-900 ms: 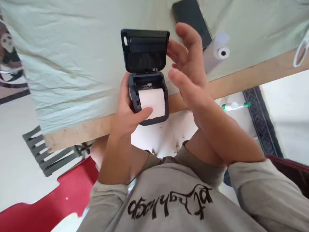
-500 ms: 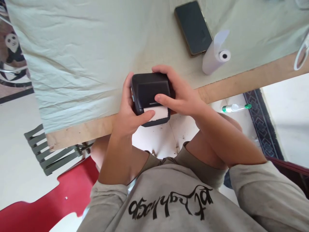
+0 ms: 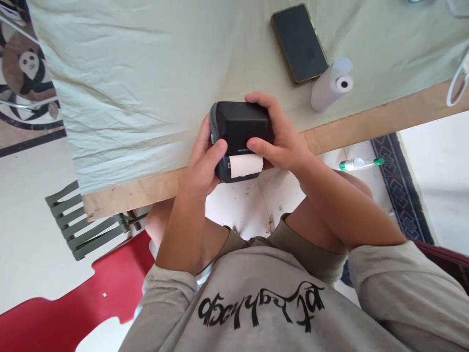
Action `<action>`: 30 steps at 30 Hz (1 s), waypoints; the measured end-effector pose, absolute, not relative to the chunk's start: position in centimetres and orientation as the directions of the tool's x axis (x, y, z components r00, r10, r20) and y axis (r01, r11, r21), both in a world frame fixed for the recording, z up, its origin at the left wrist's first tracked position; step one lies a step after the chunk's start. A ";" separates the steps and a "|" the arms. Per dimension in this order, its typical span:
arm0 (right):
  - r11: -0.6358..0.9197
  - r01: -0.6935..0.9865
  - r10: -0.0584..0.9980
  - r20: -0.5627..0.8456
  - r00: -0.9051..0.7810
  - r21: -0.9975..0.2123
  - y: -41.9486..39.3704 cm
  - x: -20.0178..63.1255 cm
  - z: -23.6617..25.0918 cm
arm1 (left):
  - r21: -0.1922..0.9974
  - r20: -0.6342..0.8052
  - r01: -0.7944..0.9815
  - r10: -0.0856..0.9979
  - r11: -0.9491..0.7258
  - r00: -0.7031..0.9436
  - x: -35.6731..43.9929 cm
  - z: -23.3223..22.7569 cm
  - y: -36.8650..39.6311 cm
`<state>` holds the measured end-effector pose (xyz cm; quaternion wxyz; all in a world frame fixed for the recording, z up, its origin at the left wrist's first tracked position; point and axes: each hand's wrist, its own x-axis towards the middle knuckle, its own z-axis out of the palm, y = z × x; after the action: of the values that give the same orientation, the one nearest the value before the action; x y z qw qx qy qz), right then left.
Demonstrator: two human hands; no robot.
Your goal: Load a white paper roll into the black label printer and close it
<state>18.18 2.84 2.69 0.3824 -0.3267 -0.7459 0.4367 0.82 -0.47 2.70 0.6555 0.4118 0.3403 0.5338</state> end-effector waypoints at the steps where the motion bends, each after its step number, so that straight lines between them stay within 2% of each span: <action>1: 0.401 0.153 0.822 0.281 -0.496 -0.903 2.8 18.1 2.7 | 0.893 0.000 -0.441 0.980 0.089 0.198 0.9 2.8 -0.5; 10: 0.362 0.212 0.850 0.228 -0.475 -0.908 3.1 18.2 2.8 | 0.896 -0.081 -0.428 0.992 0.114 0.095 0.9 3.2 -0.3; 16: 0.487 0.241 0.793 0.310 -0.525 -0.839 3.0 18.5 3.4 | 0.894 -0.058 -0.444 0.998 0.060 0.017 1.0 3.5 -0.3; 23: 0.510 0.315 0.768 0.259 -0.586 -0.800 2.6 18.6 4.6 | 0.897 -0.084 -0.434 0.996 0.084 0.019 0.8 3.3 -0.3; 27: 0.531 0.461 0.830 0.326 -0.453 -0.711 2.3 18.8 5.8 | 0.860 -0.108 -0.499 0.994 0.110 0.034 1.0 3.2 -0.3; 30: 0.452 0.539 0.892 0.347 -0.291 -0.711 2.0 18.6 6.7 | 0.856 -0.067 -0.506 0.994 0.104 0.091 1.1 3.4 -0.3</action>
<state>18.56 1.95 6.72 0.3707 -0.4661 -0.7671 0.2383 1.09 -0.30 3.42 0.6533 0.3442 0.3540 0.5739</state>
